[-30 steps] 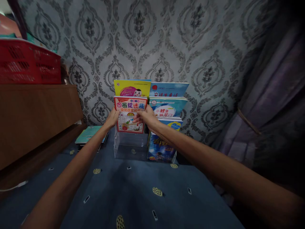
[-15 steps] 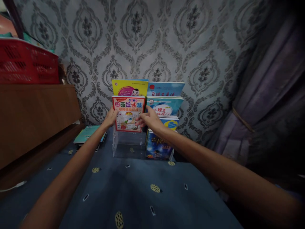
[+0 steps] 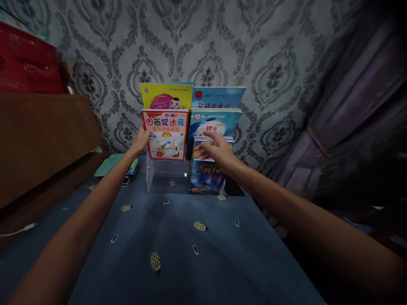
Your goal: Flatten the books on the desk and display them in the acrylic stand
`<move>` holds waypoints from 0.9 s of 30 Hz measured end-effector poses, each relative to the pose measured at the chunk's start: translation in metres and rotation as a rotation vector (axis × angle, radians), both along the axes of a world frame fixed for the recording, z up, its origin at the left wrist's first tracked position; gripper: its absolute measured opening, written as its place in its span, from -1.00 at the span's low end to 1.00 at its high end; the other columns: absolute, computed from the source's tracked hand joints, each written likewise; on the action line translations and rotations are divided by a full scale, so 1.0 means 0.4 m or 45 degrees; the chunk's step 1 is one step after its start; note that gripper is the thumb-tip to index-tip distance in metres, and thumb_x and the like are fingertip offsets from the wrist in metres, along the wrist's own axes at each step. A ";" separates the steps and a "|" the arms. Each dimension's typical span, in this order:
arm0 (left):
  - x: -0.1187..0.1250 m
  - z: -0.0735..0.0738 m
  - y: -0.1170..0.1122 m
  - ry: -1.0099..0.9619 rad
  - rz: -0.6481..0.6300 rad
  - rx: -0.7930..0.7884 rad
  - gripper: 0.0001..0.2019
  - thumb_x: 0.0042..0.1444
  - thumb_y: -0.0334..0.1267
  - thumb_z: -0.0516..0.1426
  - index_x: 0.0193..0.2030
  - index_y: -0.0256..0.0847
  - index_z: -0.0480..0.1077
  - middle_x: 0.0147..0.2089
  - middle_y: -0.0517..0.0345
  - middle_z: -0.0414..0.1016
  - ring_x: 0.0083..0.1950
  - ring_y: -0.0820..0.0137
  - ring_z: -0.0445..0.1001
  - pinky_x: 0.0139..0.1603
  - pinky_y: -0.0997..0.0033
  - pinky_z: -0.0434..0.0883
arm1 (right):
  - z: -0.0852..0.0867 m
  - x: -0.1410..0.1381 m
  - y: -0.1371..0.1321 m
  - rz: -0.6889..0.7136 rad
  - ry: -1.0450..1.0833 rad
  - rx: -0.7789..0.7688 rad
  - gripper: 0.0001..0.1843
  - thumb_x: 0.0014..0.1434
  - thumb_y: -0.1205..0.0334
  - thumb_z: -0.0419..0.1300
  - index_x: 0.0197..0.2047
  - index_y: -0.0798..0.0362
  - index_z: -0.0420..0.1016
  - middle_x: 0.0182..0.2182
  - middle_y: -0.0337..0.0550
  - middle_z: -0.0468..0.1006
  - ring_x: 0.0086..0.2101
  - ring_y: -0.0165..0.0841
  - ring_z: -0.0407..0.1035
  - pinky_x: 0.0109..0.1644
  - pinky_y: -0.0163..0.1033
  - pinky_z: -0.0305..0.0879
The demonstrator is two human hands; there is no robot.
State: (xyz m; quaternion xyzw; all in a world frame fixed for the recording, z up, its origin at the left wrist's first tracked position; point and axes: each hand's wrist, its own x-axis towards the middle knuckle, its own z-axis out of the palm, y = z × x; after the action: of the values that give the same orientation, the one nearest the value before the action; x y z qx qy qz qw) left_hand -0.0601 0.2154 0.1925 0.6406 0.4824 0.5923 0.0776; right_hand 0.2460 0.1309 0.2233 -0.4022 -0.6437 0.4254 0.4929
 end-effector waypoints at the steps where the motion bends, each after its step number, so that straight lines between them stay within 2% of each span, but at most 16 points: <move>1: -0.001 0.000 0.000 0.002 -0.003 -0.001 -0.58 0.19 -0.25 0.04 0.19 -0.26 0.31 0.22 -0.09 0.46 0.33 0.10 0.37 0.40 0.08 0.24 | -0.005 0.004 -0.003 0.009 0.005 -0.005 -0.34 0.20 0.46 0.08 0.38 0.13 0.16 -0.40 -0.17 0.63 -0.48 -0.33 0.57 -0.44 -0.29 0.47; 6: -0.004 0.001 -0.001 0.003 -0.018 -0.004 -0.54 0.19 -0.24 0.04 0.22 -0.28 0.30 0.27 -0.12 0.43 0.40 0.07 0.29 0.44 0.07 0.18 | -0.020 0.011 -0.019 0.045 0.025 -0.023 -0.40 0.22 0.46 0.07 0.33 0.15 0.23 -0.44 -0.22 0.60 -0.51 -0.38 0.55 -0.46 -0.35 0.44; 9: -0.005 0.002 0.001 -0.023 0.011 -0.041 -0.53 0.18 -0.24 0.06 0.23 -0.29 0.29 0.27 -0.12 0.43 0.38 0.06 0.31 0.45 0.05 0.17 | -0.033 0.012 -0.024 0.055 0.017 -0.075 -0.41 0.20 0.46 0.11 0.31 0.19 0.24 -0.45 -0.22 0.61 -0.54 -0.40 0.54 -0.50 -0.39 0.40; 14: -0.006 -0.001 0.006 -0.019 0.029 -0.037 -0.57 0.18 -0.24 0.05 0.19 -0.30 0.31 0.26 -0.15 0.43 0.35 0.06 0.34 0.43 0.04 0.20 | -0.068 0.012 -0.019 0.079 0.021 -0.114 -0.40 0.16 0.43 0.18 0.27 0.13 0.28 -0.44 -0.21 0.64 -0.53 -0.36 0.56 -0.51 -0.37 0.43; 24: -0.017 -0.009 0.012 -0.082 0.026 -0.047 -0.56 0.13 -0.28 0.11 0.18 -0.22 0.30 0.24 -0.05 0.43 0.37 0.10 0.32 0.42 0.05 0.22 | -0.124 0.006 -0.020 0.189 -0.020 -0.113 -0.49 0.17 0.44 0.11 0.20 0.10 0.31 -0.46 -0.26 0.62 -0.54 -0.41 0.55 -0.53 -0.40 0.43; 27: -0.017 -0.012 0.009 -0.091 0.022 -0.050 -0.57 0.14 -0.27 0.11 0.17 -0.20 0.29 0.23 -0.03 0.44 0.37 0.09 0.32 0.42 0.03 0.22 | -0.145 0.002 -0.017 0.215 -0.056 -0.118 -0.51 0.18 0.42 0.12 0.19 0.09 0.35 -0.43 -0.22 0.63 -0.54 -0.40 0.54 -0.52 -0.38 0.42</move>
State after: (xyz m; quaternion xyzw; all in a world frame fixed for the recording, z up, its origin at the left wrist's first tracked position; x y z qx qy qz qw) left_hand -0.0669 0.2190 0.1875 0.6132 0.4965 0.6058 0.1022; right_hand 0.2466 0.1240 0.1654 -0.3780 -0.6657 0.4857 0.4220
